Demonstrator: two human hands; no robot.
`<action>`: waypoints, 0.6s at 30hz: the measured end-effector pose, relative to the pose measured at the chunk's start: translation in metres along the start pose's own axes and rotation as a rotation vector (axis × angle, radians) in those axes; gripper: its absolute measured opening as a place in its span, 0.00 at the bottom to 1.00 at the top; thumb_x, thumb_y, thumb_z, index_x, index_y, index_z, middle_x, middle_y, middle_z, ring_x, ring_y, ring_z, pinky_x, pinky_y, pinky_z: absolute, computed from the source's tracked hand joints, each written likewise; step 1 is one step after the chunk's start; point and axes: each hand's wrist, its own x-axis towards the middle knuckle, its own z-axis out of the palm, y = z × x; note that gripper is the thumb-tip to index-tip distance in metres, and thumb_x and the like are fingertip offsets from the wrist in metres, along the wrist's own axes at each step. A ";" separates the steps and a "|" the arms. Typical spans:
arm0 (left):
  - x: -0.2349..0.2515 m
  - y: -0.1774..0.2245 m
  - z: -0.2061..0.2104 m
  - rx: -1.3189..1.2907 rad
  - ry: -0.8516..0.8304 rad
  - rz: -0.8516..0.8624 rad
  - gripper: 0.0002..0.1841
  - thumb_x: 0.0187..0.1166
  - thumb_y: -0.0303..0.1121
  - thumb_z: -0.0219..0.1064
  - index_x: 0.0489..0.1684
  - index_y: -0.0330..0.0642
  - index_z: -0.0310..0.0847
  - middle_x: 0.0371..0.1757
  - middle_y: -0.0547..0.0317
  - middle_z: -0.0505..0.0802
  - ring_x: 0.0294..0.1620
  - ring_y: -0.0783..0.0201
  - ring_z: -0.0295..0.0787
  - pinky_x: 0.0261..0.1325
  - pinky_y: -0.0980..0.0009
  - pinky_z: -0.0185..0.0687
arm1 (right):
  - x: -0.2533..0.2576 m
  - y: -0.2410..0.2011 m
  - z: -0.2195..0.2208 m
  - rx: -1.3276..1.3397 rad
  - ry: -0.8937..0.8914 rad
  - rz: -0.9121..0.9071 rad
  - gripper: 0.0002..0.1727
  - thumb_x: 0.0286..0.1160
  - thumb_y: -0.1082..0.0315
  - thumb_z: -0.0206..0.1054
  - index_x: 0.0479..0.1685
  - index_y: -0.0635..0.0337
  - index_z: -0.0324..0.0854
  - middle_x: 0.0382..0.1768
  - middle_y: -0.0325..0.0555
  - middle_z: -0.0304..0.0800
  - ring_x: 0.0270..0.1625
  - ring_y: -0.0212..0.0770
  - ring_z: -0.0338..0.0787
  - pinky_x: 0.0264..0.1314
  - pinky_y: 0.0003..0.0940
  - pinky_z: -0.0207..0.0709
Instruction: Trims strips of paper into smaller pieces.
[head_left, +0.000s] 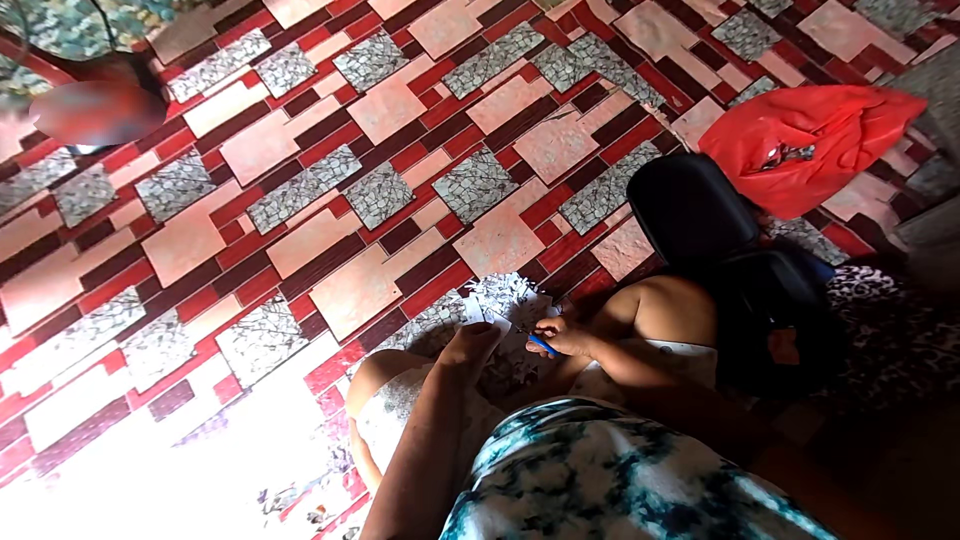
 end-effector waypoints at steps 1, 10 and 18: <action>0.000 0.000 0.001 -0.002 -0.002 0.001 0.06 0.86 0.30 0.63 0.47 0.35 0.82 0.28 0.63 0.87 0.22 0.73 0.82 0.28 0.76 0.82 | 0.000 0.000 0.000 0.000 0.002 -0.005 0.21 0.80 0.57 0.72 0.58 0.67 0.80 0.34 0.40 0.86 0.30 0.24 0.81 0.37 0.21 0.77; 0.003 -0.001 -0.002 -0.013 -0.015 0.014 0.05 0.85 0.29 0.65 0.46 0.35 0.82 0.28 0.63 0.87 0.23 0.73 0.82 0.29 0.76 0.82 | 0.000 0.003 -0.001 -0.034 0.024 -0.068 0.18 0.78 0.63 0.74 0.57 0.68 0.84 0.36 0.42 0.91 0.31 0.24 0.84 0.38 0.20 0.80; 0.002 0.000 -0.001 -0.018 0.002 0.009 0.06 0.87 0.29 0.62 0.45 0.35 0.81 0.27 0.63 0.86 0.21 0.73 0.81 0.27 0.76 0.80 | -0.001 -0.004 0.000 -0.014 -0.003 0.054 0.19 0.83 0.55 0.68 0.56 0.64 0.80 0.31 0.38 0.86 0.28 0.24 0.79 0.31 0.21 0.70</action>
